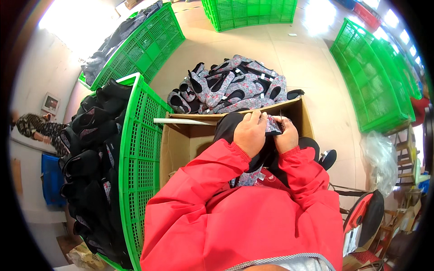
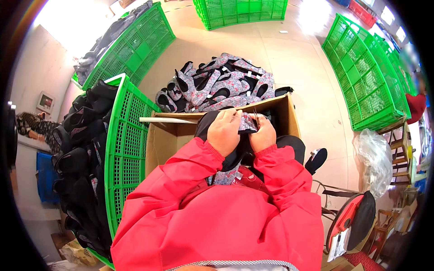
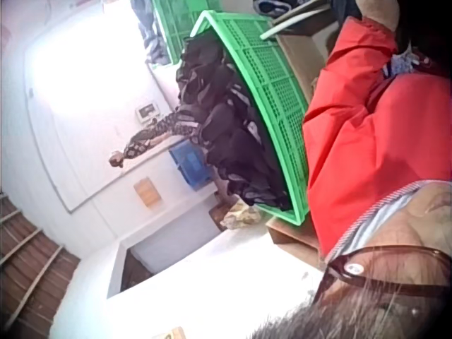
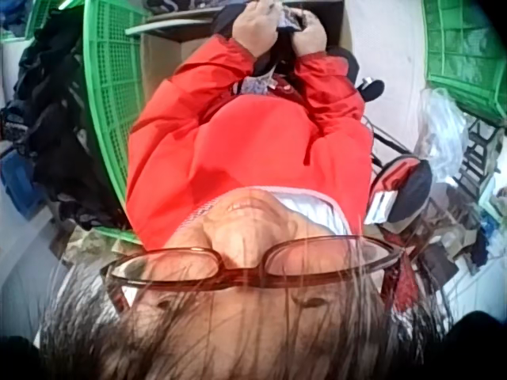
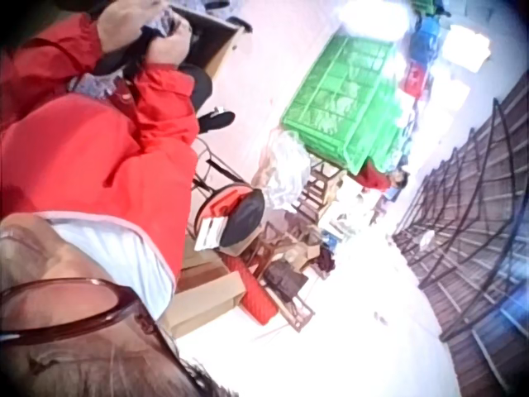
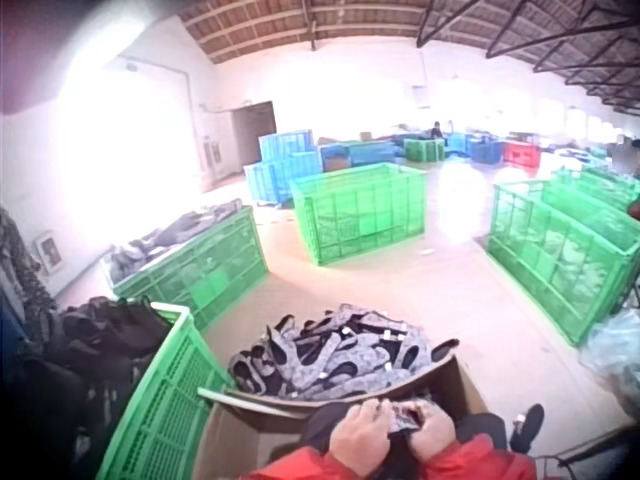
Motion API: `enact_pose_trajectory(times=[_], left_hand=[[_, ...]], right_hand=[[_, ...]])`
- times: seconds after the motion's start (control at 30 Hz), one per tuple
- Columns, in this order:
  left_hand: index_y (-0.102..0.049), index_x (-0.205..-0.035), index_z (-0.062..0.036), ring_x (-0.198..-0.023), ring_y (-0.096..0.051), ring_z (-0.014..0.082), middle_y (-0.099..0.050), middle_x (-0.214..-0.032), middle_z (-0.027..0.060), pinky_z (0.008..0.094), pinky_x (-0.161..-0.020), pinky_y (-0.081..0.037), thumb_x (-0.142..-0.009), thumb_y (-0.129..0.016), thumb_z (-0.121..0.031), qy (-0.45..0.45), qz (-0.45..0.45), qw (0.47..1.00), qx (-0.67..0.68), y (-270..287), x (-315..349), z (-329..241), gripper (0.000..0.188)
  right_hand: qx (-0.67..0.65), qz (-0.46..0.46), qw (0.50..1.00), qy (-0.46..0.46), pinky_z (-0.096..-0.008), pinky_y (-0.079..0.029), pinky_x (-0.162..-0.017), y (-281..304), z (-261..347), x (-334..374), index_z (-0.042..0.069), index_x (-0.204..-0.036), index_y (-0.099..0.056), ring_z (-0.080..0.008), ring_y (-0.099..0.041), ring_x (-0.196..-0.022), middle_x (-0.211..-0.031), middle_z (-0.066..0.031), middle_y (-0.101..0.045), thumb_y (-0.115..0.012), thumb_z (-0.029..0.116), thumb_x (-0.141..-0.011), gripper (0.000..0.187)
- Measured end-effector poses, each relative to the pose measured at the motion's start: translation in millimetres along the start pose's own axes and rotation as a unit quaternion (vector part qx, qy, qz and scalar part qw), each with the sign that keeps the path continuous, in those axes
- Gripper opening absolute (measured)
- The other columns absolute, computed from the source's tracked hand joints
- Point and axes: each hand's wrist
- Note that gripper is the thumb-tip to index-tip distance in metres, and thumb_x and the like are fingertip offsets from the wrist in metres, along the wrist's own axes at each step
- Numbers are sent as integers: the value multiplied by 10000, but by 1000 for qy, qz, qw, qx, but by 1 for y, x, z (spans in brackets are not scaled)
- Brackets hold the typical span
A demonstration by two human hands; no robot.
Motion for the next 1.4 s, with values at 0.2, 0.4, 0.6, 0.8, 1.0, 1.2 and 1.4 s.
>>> enact_pose_trajectory(times=[0.2,0.4,0.6,0.8,1.0,1.2,1.4], left_hand=[[-606,-1097,46,-938,-587,334,-564,-1046,166,388,-827,-491,-680,-603,6,-20,100,992,69,9,15,4,419],[-597,-1039,19,-924,-586,379,-571,-1023,173,411,-795,-488,-593,-642,49,-35,151,972,175,63,8,1,449],[-617,-952,-15,-803,-603,368,-587,-855,134,411,-688,-487,-667,-641,64,15,217,953,213,77,13,0,297],[-636,-1021,7,-761,-624,160,-672,-876,98,295,-717,-486,-883,-626,-40,273,378,764,446,80,18,1,146],[-615,-1124,26,-896,-661,166,-688,-1023,84,288,-843,-522,-949,-622,-210,477,356,330,732,81,38,0,293],[-571,-1223,13,-1006,-650,210,-652,-1148,109,330,-886,-520,-919,-642,-182,444,334,194,808,74,48,-13,368],[-576,-1205,43,-963,-670,209,-670,-1101,141,301,-789,-545,-743,-625,57,445,321,205,811,48,49,-14,465]], right_hand=[[-77,84,994,5,-302,-509,-764,20,2,18,9,-980,-646,-221,-668,-858,-910,-132,-664,-650,-47,-750,237],[-151,176,973,14,-239,-476,-740,32,24,26,-25,-956,-615,-118,-602,-843,-922,-72,-632,-675,-89,-786,191],[-228,275,932,-68,-247,-467,-734,41,31,27,-16,-923,-628,-99,-585,-797,-856,-51,-638,-643,-75,-765,170],[-398,366,821,-185,-255,-464,-735,45,13,24,1,-896,-620,-98,-576,-786,-840,-3,-631,-593,-50,-730,176],[-524,376,728,-233,-282,-478,-795,20,-23,35,11,-968,-635,-142,-609,-852,-961,-57,-637,-681,122,-878,151],[-589,364,681,-240,-286,-526,-770,6,-20,44,12,-1125,-568,-168,-648,-862,-972,-79,-653,-667,162,-899,289],[-662,350,630,-208,-266,-546,-722,-35,-73,62,32,-1184,-542,-142,-643,-899,-1017,-57,-652,-578,82,-922,270]])
Point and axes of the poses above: each hand's wrist, its own x-axis away from the middle knuckle, its own y-axis out of the back of the hand, z = x × y
